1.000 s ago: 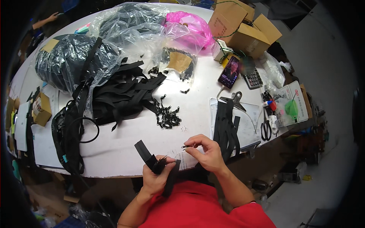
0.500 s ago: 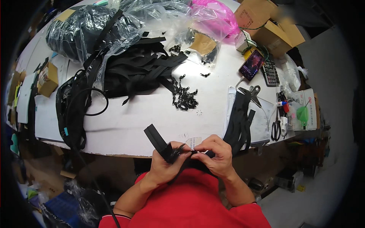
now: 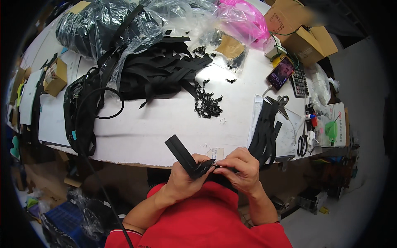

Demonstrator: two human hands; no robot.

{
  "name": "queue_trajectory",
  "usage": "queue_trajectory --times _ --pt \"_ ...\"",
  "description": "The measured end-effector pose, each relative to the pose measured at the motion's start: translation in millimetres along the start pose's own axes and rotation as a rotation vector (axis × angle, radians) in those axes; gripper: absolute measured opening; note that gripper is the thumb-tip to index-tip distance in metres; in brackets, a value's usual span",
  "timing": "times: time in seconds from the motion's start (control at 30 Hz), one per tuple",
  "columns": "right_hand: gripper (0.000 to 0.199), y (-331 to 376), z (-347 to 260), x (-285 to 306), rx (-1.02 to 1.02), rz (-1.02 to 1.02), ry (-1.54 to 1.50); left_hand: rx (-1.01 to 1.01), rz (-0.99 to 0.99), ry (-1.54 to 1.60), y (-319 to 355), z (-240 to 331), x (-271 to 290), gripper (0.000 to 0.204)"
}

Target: The person attaches small metal clips to the ends of black fabric straps by hand. They repeatedly pick up a strap and a clip, thread the strap end through the clip, and place the assembled unit on the table.

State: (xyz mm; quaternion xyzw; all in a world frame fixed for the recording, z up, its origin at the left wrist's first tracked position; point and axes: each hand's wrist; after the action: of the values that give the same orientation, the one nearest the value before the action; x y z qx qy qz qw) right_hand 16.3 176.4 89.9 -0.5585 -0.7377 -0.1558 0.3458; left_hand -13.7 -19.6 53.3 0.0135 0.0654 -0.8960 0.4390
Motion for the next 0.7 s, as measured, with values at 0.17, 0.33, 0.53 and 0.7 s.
queue_trajectory --times 0.17,0.33,0.53,0.7 --pt "0.016 -1 -6 -2 -0.027 0.025 0.020 -0.026 0.002 -0.046 -1 2 1 0.013" --pt "0.011 14 -5 -35 -0.474 0.148 -0.768 -0.142 -0.027 -0.073 -9 2 4 0.017" --pt "0.005 17 -6 -45 -0.404 0.155 -1.044 -0.011 -0.023 0.206 -7 2 0 0.016" --pt "0.004 15 -5 -47 -0.304 0.190 -1.155 0.057 -0.028 0.410 -8 2 -5 0.015"
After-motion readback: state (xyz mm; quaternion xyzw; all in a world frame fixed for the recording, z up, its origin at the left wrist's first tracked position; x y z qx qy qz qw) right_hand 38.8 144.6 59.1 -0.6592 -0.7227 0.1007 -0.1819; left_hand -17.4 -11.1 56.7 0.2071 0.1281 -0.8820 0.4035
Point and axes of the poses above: each hand's wrist, its own y-axis away from the middle knuckle, its own x-axis out of the back of the hand, z = x × y, and after that the axes turned 13 degrees about -z, right-handed
